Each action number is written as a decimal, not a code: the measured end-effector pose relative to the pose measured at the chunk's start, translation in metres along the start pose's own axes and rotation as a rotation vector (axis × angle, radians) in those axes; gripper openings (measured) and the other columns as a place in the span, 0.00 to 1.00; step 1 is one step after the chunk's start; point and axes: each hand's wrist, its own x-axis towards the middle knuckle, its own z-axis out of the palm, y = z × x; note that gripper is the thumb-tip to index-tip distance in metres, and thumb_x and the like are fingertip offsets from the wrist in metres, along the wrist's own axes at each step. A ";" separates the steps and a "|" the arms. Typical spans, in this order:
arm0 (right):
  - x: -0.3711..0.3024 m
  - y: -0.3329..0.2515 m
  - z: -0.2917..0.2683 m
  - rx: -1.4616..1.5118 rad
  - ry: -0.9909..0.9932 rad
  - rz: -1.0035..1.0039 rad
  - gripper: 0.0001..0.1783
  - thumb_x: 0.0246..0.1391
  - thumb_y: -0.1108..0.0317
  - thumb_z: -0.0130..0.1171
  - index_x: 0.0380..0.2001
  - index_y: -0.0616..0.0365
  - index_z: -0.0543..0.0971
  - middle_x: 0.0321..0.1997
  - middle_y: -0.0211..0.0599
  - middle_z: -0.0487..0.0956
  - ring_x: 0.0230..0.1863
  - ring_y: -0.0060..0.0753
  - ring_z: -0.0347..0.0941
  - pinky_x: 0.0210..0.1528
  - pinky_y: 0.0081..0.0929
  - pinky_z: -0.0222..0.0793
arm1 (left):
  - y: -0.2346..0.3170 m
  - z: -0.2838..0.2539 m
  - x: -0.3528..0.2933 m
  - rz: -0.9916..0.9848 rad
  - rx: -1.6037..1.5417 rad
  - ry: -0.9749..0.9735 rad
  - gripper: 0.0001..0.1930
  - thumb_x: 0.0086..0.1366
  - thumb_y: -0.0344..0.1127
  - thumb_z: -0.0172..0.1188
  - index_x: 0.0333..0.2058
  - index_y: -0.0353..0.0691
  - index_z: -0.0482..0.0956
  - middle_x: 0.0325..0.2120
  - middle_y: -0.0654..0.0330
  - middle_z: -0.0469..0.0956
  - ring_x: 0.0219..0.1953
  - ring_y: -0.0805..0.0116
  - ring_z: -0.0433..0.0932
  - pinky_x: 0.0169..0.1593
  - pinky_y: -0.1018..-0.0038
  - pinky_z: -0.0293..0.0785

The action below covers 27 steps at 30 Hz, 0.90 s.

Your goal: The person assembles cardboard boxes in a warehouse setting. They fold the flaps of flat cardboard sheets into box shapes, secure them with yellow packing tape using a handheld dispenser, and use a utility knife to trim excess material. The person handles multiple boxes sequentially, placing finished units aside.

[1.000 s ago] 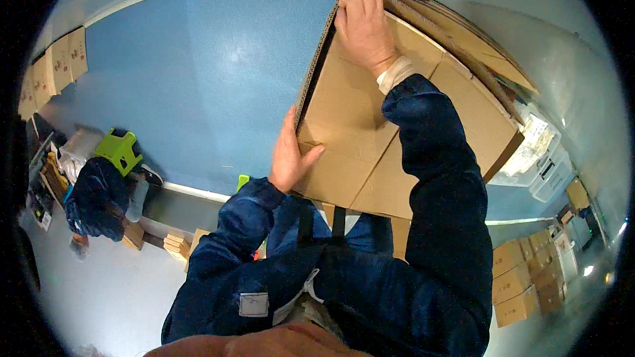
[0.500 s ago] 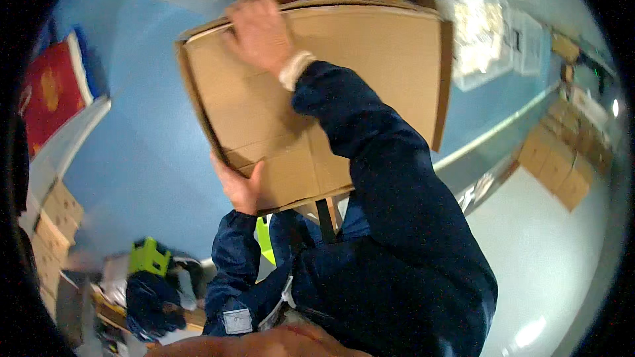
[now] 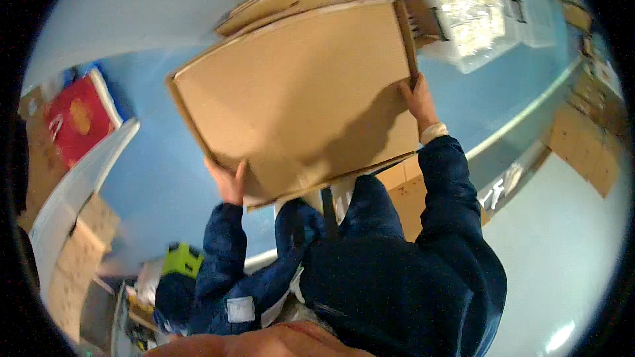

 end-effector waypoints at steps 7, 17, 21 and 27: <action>-0.017 0.009 0.001 -0.048 -0.026 -0.108 0.29 0.57 0.53 0.54 0.56 0.61 0.65 0.50 0.56 0.75 0.50 0.57 0.72 0.49 0.43 0.69 | -0.004 -0.006 0.015 -0.006 0.234 -0.021 0.58 0.50 0.47 0.71 0.63 0.21 0.38 0.63 0.31 0.46 0.65 0.37 0.47 0.67 0.55 0.45; -0.044 0.006 -0.009 0.260 0.185 0.041 0.21 0.49 0.63 0.56 0.47 0.60 0.71 0.48 0.54 0.75 0.49 0.58 0.71 0.51 0.46 0.69 | -0.019 -0.008 0.038 -0.039 -0.224 -0.158 0.60 0.40 0.40 0.78 0.63 0.33 0.42 0.53 0.42 0.67 0.55 0.52 0.69 0.57 0.55 0.68; -0.109 0.034 0.000 0.325 0.199 -0.066 0.30 0.52 0.64 0.58 0.56 0.63 0.65 0.57 0.57 0.69 0.57 0.56 0.65 0.60 0.40 0.62 | -0.056 -0.061 0.017 -0.458 0.166 -0.024 0.63 0.40 0.41 0.79 0.65 0.37 0.38 0.58 0.48 0.62 0.54 0.53 0.69 0.57 0.55 0.70; -0.264 0.175 0.043 0.439 0.241 0.238 0.24 0.57 0.61 0.52 0.55 0.62 0.68 0.56 0.54 0.70 0.56 0.54 0.67 0.58 0.42 0.63 | -0.078 -0.074 0.050 -0.617 0.170 -0.120 0.68 0.36 0.57 0.78 0.65 0.43 0.36 0.60 0.47 0.58 0.55 0.51 0.67 0.59 0.56 0.67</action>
